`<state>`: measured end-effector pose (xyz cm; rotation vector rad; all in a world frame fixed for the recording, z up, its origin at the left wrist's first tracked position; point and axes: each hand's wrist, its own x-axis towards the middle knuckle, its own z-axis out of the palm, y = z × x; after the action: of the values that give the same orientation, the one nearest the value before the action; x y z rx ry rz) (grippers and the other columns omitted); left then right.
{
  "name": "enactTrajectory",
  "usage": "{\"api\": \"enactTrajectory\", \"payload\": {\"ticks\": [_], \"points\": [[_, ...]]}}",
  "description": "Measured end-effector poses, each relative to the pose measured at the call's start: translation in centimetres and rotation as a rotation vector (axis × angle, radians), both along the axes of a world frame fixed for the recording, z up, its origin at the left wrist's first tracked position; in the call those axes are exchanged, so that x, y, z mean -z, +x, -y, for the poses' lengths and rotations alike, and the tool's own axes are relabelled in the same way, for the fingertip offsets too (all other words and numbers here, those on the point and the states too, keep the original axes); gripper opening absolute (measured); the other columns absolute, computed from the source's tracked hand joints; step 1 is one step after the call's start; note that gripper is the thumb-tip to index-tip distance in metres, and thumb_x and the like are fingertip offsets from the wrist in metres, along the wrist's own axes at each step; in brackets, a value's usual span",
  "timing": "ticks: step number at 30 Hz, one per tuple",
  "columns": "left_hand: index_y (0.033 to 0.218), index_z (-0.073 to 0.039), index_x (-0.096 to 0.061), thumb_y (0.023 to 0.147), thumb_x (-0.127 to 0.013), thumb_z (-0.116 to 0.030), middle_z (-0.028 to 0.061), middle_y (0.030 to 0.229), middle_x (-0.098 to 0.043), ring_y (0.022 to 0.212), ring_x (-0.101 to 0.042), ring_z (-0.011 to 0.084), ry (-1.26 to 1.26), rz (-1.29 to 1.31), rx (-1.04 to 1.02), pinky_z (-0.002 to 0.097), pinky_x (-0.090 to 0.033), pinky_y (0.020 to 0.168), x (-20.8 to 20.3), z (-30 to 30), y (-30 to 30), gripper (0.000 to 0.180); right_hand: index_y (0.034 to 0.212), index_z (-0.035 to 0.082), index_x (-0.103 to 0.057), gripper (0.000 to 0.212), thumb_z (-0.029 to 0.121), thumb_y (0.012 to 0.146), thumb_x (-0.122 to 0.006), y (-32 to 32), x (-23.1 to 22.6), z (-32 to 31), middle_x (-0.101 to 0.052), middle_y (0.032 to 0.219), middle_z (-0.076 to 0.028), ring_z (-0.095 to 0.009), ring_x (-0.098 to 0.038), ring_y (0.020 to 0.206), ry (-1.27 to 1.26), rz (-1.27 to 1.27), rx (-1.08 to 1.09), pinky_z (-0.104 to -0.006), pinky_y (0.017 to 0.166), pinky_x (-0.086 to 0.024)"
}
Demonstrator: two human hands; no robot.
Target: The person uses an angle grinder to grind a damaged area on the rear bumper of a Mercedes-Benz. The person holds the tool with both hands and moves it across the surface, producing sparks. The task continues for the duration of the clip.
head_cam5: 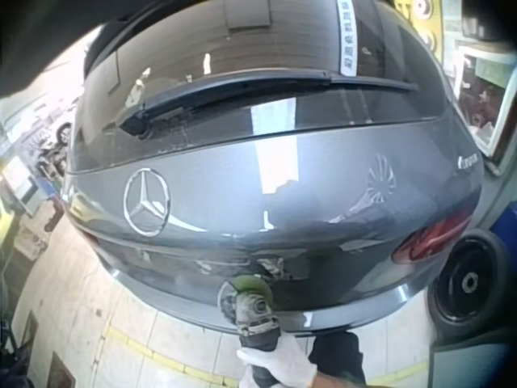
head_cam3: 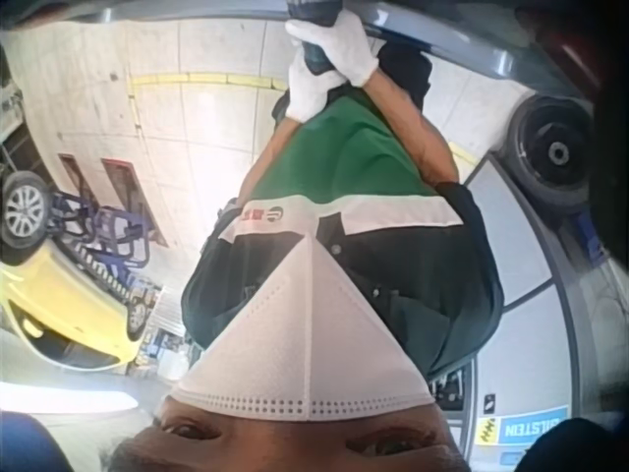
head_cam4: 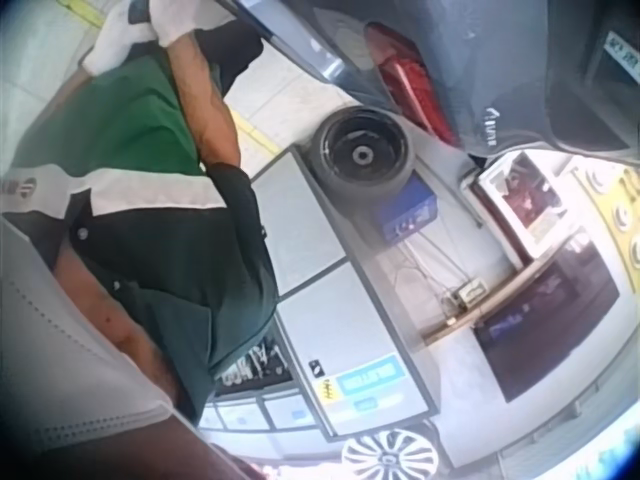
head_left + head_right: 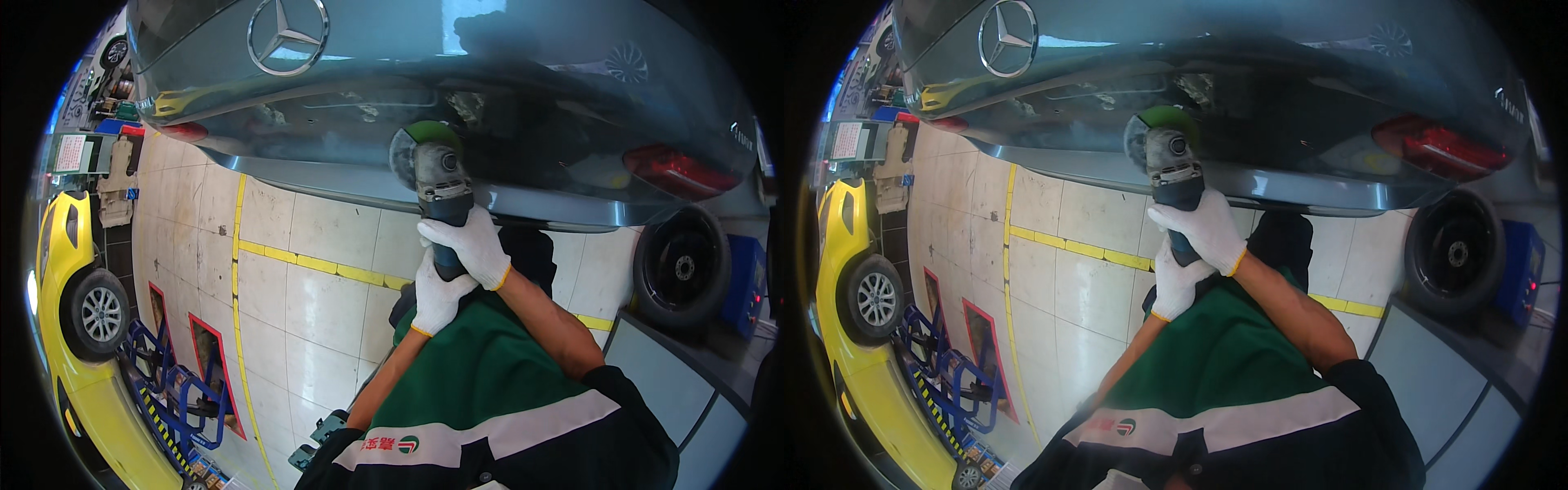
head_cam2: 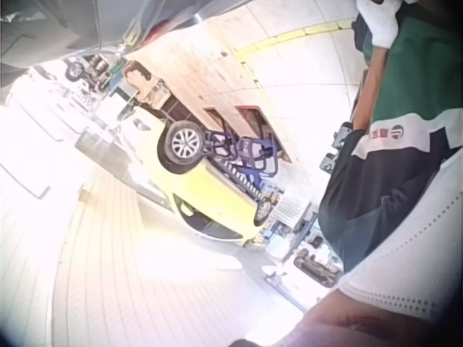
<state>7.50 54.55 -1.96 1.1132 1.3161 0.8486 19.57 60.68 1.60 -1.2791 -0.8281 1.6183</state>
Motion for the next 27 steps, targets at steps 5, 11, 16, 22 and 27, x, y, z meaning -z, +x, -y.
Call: {"api": "enactTrajectory", "payload": {"ticks": [5, 11, 16, 22, 27], "points": [[0.128, 0.001, -0.058, 0.071, -0.089, -0.023, 0.0158, 0.110, -0.073, 0.102, -0.071, 0.0250, -0.021, -0.056, 0.010, 0.0379, -0.056, 0.092, -0.7, 0.0, 0.0, 0.069, 0.095, 0.000, -0.072, 0.021, 0.016, 0.087, -0.082, -0.1, -0.9, 0.2, -0.073, 0.082, -0.007, -0.013, -0.068, 0.073, -0.033, -0.046, 0.023, -0.0302, 0.070, -0.055], [0.126, 0.000, -0.062, 0.073, -0.090, -0.022, 0.0122, 0.113, -0.075, 0.105, -0.071, 0.0226, -0.025, 0.008, -0.014, 0.0371, -0.055, 0.094, -0.5, 0.0, 0.1, 0.064, 0.093, 0.001, -0.072, 0.020, 0.016, 0.086, -0.083, 0.0, -0.5, 0.3, -0.071, 0.082, -0.005, -0.012, -0.065, 0.073, -0.034, -0.062, 0.022, -0.0302, 0.069, -0.054], [0.127, 0.001, -0.061, 0.072, -0.089, -0.022, 0.0129, 0.113, -0.074, 0.104, -0.071, 0.0233, -0.019, 0.005, -0.001, 0.0371, -0.055, 0.094, -0.4, 0.0, 0.1, 0.066, 0.092, 0.000, -0.072, 0.021, 0.018, 0.086, -0.083, -0.1, -0.3, 0.2, -0.071, 0.081, -0.004, -0.012, -0.065, 0.072, -0.026, -0.061, 0.018, -0.0302, 0.068, -0.053], [0.128, 0.001, -0.058, 0.071, -0.089, -0.024, 0.0154, 0.112, -0.073, 0.103, -0.072, 0.0266, -0.016, 0.014, 0.010, 0.0385, -0.056, 0.093, -0.3, -0.1, 0.1, 0.069, 0.093, 0.001, -0.073, 0.021, 0.018, 0.086, -0.084, 0.1, -0.2, 0.1, -0.071, 0.080, -0.004, -0.012, -0.065, 0.072, -0.012, -0.039, 0.025, -0.0301, 0.068, -0.053], [0.128, 0.002, -0.058, 0.071, -0.089, -0.023, 0.0162, 0.112, -0.073, 0.103, -0.072, 0.0265, -0.007, -0.006, 0.015, 0.0386, -0.056, 0.092, -0.8, -0.3, 0.1, 0.069, 0.092, 0.001, -0.072, 0.021, 0.018, 0.086, -0.083, 0.2, -0.4, 0.1, -0.072, 0.081, -0.004, -0.011, -0.065, 0.073, -0.031, -0.006, 0.014, -0.0299, 0.069, -0.053]]}}
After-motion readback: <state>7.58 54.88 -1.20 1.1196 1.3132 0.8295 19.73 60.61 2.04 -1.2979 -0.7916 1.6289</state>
